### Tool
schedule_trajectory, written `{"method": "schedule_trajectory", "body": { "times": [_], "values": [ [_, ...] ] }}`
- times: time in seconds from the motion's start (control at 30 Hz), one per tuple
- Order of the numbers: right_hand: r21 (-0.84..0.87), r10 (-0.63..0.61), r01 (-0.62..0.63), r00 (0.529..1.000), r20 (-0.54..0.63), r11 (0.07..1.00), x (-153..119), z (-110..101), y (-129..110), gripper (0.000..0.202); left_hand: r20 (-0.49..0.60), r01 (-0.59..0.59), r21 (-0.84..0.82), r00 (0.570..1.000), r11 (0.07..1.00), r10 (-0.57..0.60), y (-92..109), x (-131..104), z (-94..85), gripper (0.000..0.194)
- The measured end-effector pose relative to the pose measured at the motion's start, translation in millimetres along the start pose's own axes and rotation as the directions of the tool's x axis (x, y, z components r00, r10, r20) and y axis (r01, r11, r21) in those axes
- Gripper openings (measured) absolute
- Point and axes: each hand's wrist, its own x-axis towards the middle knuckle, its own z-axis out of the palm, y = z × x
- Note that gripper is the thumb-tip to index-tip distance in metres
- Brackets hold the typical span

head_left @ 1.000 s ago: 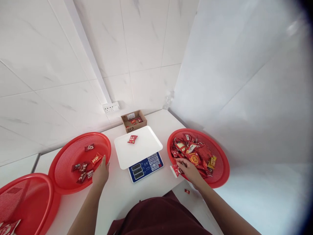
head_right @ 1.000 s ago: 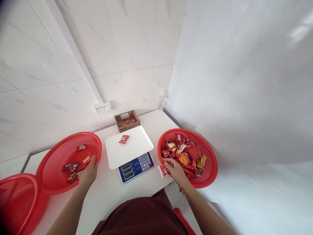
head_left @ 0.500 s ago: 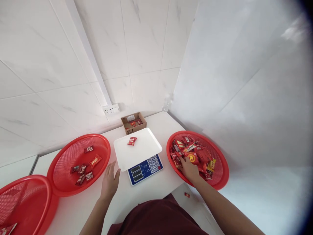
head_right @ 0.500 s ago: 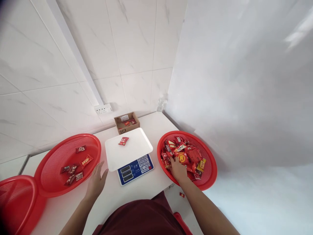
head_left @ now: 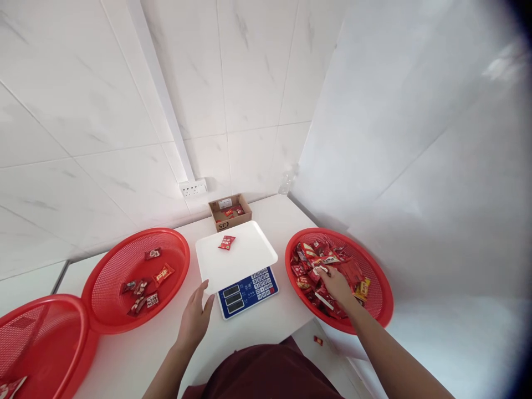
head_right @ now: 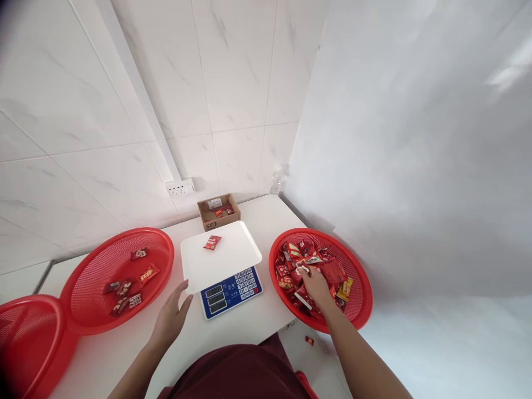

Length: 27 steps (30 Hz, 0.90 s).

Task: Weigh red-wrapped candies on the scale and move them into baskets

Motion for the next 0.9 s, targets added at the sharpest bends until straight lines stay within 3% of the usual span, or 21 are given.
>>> {"method": "schedule_trajectory", "body": {
  "times": [0.1,0.23,0.33,0.43,0.53,0.63,0.7,0.8,0.9],
  "values": [
    [0.189,0.008,-0.011,1.000,0.018,0.982,-7,-4,-6,0.047,0.031,0.005,-0.043,1.000,0.999,-0.003,3,-2,6.7,0.046],
    [0.537,0.012,-0.086,0.990,0.141,0.839,-15,8,-33,0.036,0.059,-0.001,-0.121,0.998,0.993,0.008,9,-7,14.8,0.041],
    [0.627,-0.079,-0.109,0.961,0.263,0.772,-21,24,-72,0.033,0.084,-0.005,-0.185,0.996,0.983,0.021,15,-11,16.2,0.037],
    [0.739,-0.199,-0.184,0.896,0.397,0.648,-26,38,-114,0.036,0.115,0.010,-0.222,0.993,0.975,0.016,20,-15,13.6,0.036],
    [0.789,-0.177,-0.353,0.852,0.493,0.503,-29,51,-143,0.048,0.128,0.045,-0.271,0.992,0.962,-0.010,24,-19,10.1,0.036],
    [0.749,-0.128,-0.458,0.807,0.576,0.478,-41,65,-153,0.052,0.196,0.133,-0.377,0.979,0.917,-0.061,32,-25,8.0,0.039],
    [0.742,-0.150,-0.468,0.790,0.595,0.479,-58,75,-153,0.046,0.322,0.219,-0.482,0.945,0.848,-0.061,42,-29,7.8,0.046],
    [0.761,-0.222,-0.472,0.765,0.604,0.445,-90,85,-154,0.045,0.528,0.365,-0.624,0.849,0.691,0.028,62,-34,10.3,0.059],
    [0.748,-0.270,-0.457,0.735,0.622,0.480,-115,86,-157,0.054,0.618,0.464,-0.653,0.783,0.599,0.067,77,-36,15.9,0.064]
  ]
}}
